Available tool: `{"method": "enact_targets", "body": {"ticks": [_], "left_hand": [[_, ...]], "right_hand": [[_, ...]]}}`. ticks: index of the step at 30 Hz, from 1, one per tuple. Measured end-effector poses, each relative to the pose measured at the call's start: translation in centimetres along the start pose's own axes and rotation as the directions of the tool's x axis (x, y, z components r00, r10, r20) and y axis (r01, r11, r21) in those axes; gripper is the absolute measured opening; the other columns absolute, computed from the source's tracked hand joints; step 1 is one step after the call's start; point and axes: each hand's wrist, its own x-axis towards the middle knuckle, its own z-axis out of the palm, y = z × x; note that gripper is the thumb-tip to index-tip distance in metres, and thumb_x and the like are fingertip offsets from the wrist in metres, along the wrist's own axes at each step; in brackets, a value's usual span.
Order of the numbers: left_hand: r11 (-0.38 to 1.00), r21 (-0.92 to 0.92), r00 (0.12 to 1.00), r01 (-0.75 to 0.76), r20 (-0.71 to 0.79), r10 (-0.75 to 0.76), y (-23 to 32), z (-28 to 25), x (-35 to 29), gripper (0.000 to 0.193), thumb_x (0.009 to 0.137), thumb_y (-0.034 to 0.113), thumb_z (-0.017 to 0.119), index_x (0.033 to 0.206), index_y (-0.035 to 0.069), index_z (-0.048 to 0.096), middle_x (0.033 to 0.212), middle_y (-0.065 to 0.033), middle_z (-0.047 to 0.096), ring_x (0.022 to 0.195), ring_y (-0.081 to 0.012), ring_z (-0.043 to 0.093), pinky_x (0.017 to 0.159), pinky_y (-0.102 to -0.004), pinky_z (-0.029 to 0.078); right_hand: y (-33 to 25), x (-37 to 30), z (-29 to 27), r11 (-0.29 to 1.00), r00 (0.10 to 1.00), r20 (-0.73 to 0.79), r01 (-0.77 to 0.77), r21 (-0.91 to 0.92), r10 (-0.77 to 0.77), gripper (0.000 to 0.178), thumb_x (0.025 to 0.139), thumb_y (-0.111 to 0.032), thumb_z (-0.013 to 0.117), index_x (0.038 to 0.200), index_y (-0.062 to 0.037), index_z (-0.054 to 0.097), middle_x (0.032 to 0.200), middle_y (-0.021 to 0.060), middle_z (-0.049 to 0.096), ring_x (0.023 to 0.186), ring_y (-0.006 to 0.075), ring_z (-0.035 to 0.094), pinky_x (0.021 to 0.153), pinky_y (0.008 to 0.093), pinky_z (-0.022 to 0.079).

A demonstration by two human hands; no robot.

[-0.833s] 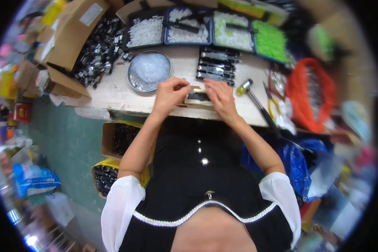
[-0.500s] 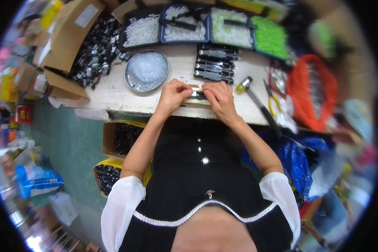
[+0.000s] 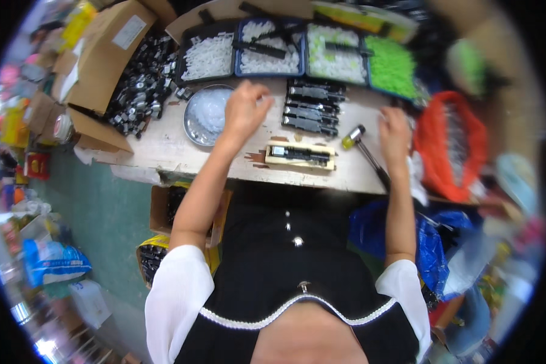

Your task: The person assembles small lock mechanisms at a cluttered workbench. They pick up small components from trays, insert them into a wooden jig, and use a hammer to secure the parts. The person repeats this process for multiple units, placing the finished locks into a pile on the table.

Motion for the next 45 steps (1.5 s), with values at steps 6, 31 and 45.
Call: {"method": "enact_targets", "body": {"ticks": [6,31,45], "left_hand": [[0.92,0.382,0.986,0.089,0.097,-0.136,-0.7,1.5,9.1,0.032,0.074,0.033,0.065,0.089,0.005,0.069,0.092,-0.0172,0.065,0.089,-0.0317,0.062,0.076,-0.0393,0.048],[0.988,-0.026,0.968,0.155,0.206,-0.146,-3.8,1.3,13.2,0.015,0.068,0.012,0.069,0.075,-0.001,0.065,0.078,-0.0181,0.066,0.072,-0.0319,0.065,0.066,-0.0394,0.052],[0.287,-0.868,0.911,0.405,0.358,-0.204,1.6,-0.5,5.1,0.015,0.084,0.008,0.062,0.095,-0.001,0.061,0.072,-0.0067,0.061,0.059,-0.0121,0.059,0.045,-0.0229,0.048]], "right_hand": [[9.4,1.5,-2.0,0.806,0.902,0.226,-0.188,-0.561,0.367,0.017,0.075,-0.005,0.051,0.089,-0.0013,0.06,0.093,0.0213,0.06,0.084,0.0394,0.061,0.072,0.0486,0.049],[10.5,1.2,-1.2,0.908,0.938,0.207,-0.189,-0.373,0.28,0.019,0.074,-0.003,0.048,0.085,-0.004,0.063,0.087,0.0197,0.061,0.085,0.0397,0.058,0.073,0.049,0.046],[6.8,1.3,-1.7,0.895,0.947,0.11,-0.322,0.308,0.303,0.013,0.08,-0.001,0.056,0.091,-0.001,0.062,0.08,0.0123,0.062,0.069,0.0224,0.062,0.062,0.0306,0.048]]}}
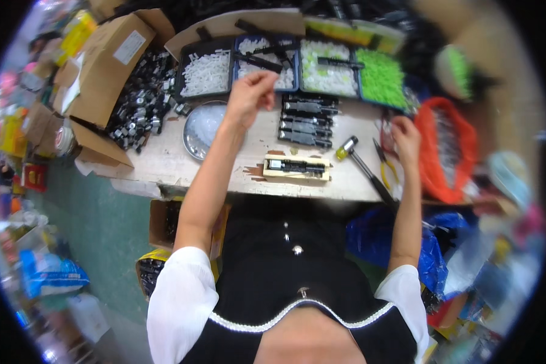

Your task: The person assembles small lock mechanisms at a cluttered workbench. They pick up small components from trays, insert them into a wooden jig, and use a hammer to secure the parts. The person repeats this process for multiple units, placing the finished locks into a pile on the table.

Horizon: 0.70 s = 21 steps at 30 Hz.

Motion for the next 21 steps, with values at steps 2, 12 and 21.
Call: {"method": "enact_targets", "body": {"ticks": [2,12,21], "left_hand": [[0.988,-0.146,0.992,0.042,0.127,-0.024,-1.3,1.8,-3.2,0.017,0.085,0.007,0.062,0.099,-0.001,0.061,0.077,-0.0095,0.063,0.063,-0.0138,0.061,0.049,-0.0242,0.05],[0.98,-0.128,0.957,0.15,0.269,-0.111,-5.7,3.3,-10.1,0.021,0.08,-0.002,0.063,0.101,-0.001,0.06,0.093,-0.0137,0.063,0.073,-0.0179,0.065,0.06,-0.0281,0.055],[0.988,-0.128,0.97,0.091,0.236,-0.059,-5.0,3.7,-10.7,0.033,0.079,-0.006,0.062,0.111,-0.003,0.052,0.085,-0.0098,0.06,0.073,-0.0175,0.064,0.061,-0.0289,0.055]], "right_hand": [[-4.3,-1.4,1.0,0.95,0.99,0.128,-0.095,0.298,0.059,0.012,0.083,-0.001,0.056,0.094,-0.0013,0.062,0.078,0.0076,0.061,0.065,0.0146,0.061,0.059,0.0244,0.047],[-13.6,-6.3,7.9,0.838,0.88,0.283,0.199,0.508,-0.381,0.009,0.076,0.002,0.063,0.085,0.001,0.062,0.077,0.0047,0.057,0.07,0.0112,0.055,0.062,0.0236,0.044],[-13.9,-7.1,8.2,0.855,0.845,0.372,0.174,0.489,-0.385,0.01,0.076,0.0,0.064,0.086,0.0014,0.062,0.078,0.0039,0.056,0.072,0.0111,0.054,0.064,0.0237,0.043]]}}
